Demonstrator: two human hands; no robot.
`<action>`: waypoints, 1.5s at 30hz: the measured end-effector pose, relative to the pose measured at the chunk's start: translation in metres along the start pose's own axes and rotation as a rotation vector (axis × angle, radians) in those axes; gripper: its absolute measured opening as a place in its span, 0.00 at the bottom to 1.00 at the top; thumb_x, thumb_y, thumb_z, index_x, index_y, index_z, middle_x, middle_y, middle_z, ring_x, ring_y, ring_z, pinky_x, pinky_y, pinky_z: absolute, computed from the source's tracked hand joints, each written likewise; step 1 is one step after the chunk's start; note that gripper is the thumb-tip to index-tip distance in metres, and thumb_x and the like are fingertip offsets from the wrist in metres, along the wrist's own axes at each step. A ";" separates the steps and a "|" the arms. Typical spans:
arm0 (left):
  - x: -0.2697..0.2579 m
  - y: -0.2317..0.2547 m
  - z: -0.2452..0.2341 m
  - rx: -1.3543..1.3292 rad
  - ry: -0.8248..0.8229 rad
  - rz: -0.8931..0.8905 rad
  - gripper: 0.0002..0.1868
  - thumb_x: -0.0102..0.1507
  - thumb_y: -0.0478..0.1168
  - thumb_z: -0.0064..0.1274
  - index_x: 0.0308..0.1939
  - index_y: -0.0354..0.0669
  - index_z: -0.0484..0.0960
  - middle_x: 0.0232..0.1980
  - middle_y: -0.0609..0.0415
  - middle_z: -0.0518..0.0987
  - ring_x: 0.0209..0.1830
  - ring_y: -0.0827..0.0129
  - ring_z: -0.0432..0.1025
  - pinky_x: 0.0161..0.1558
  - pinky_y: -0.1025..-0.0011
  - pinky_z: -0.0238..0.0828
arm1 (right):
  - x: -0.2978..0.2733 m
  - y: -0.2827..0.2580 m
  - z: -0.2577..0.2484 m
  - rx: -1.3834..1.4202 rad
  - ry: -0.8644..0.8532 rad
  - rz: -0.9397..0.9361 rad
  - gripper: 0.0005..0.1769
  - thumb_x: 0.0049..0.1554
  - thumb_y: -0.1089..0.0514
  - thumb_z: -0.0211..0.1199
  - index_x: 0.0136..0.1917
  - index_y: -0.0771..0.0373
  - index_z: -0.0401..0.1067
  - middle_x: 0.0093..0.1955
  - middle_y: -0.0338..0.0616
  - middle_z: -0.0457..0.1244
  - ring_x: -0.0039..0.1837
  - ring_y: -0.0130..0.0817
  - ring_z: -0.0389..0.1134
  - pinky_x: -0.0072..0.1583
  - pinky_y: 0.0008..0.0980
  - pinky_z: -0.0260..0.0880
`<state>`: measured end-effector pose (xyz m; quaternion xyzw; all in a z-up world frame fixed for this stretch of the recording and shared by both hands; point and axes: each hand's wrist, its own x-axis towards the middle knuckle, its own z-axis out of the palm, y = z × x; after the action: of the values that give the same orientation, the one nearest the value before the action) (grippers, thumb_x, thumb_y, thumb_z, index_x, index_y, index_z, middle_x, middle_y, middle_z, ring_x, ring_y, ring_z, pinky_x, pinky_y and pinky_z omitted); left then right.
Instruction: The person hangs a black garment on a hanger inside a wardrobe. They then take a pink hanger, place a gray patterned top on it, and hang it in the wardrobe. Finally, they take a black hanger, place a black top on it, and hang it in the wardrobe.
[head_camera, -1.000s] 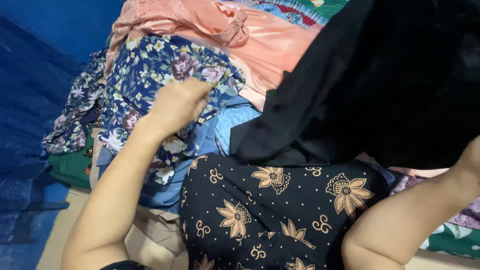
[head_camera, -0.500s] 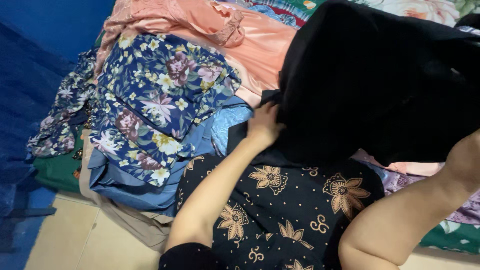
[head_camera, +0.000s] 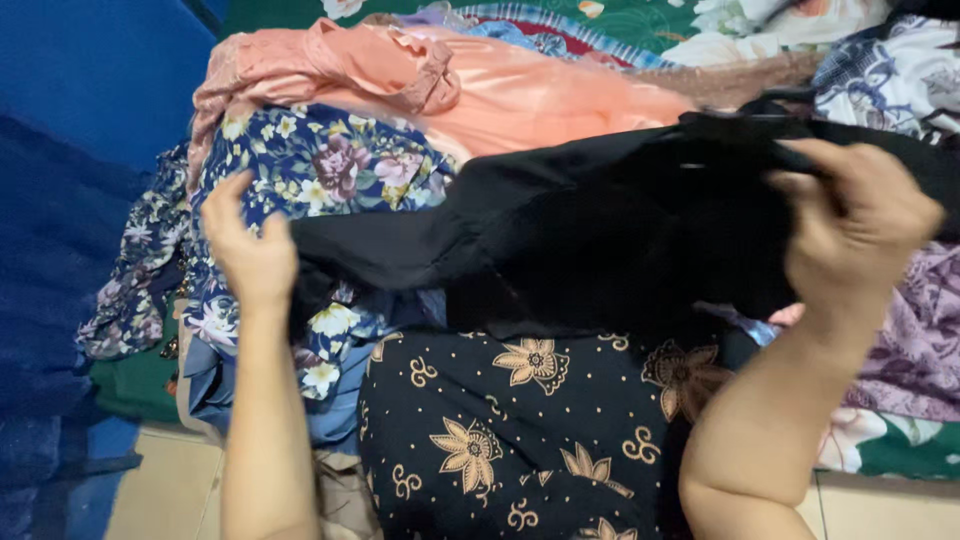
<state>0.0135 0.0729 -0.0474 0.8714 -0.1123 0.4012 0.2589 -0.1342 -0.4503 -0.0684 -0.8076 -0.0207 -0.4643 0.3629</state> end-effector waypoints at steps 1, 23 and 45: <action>-0.002 0.027 0.000 -0.118 -0.011 0.104 0.25 0.61 0.28 0.54 0.64 0.34 0.76 0.67 0.39 0.74 0.70 0.47 0.68 0.74 0.55 0.60 | 0.006 -0.017 0.011 -0.035 -0.037 -0.058 0.12 0.60 0.75 0.70 0.56 0.67 0.78 0.40 0.48 0.64 0.43 0.35 0.65 0.47 0.33 0.64; -0.003 0.101 -0.015 -0.481 -0.090 0.110 0.13 0.68 0.22 0.49 0.54 0.34 0.81 0.43 0.52 0.79 0.42 0.71 0.75 0.50 0.74 0.72 | -0.008 0.032 0.076 0.012 -0.235 0.133 0.21 0.59 0.63 0.72 0.65 0.59 0.76 0.58 0.47 0.64 0.57 0.40 0.68 0.60 0.34 0.71; 0.001 0.059 -0.044 -0.216 0.037 0.084 0.03 0.74 0.28 0.57 0.52 0.31 0.83 0.42 0.50 0.82 0.40 0.71 0.74 0.46 0.74 0.70 | -0.024 0.100 0.047 -0.383 0.235 0.104 0.25 0.47 0.80 0.50 0.53 0.65 0.75 0.51 0.53 0.64 0.57 0.51 0.69 0.59 0.43 0.70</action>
<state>-0.0384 0.0473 -0.0016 0.8254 -0.1865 0.4135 0.3360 -0.0763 -0.4884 -0.1583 -0.8022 0.1519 -0.5312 0.2263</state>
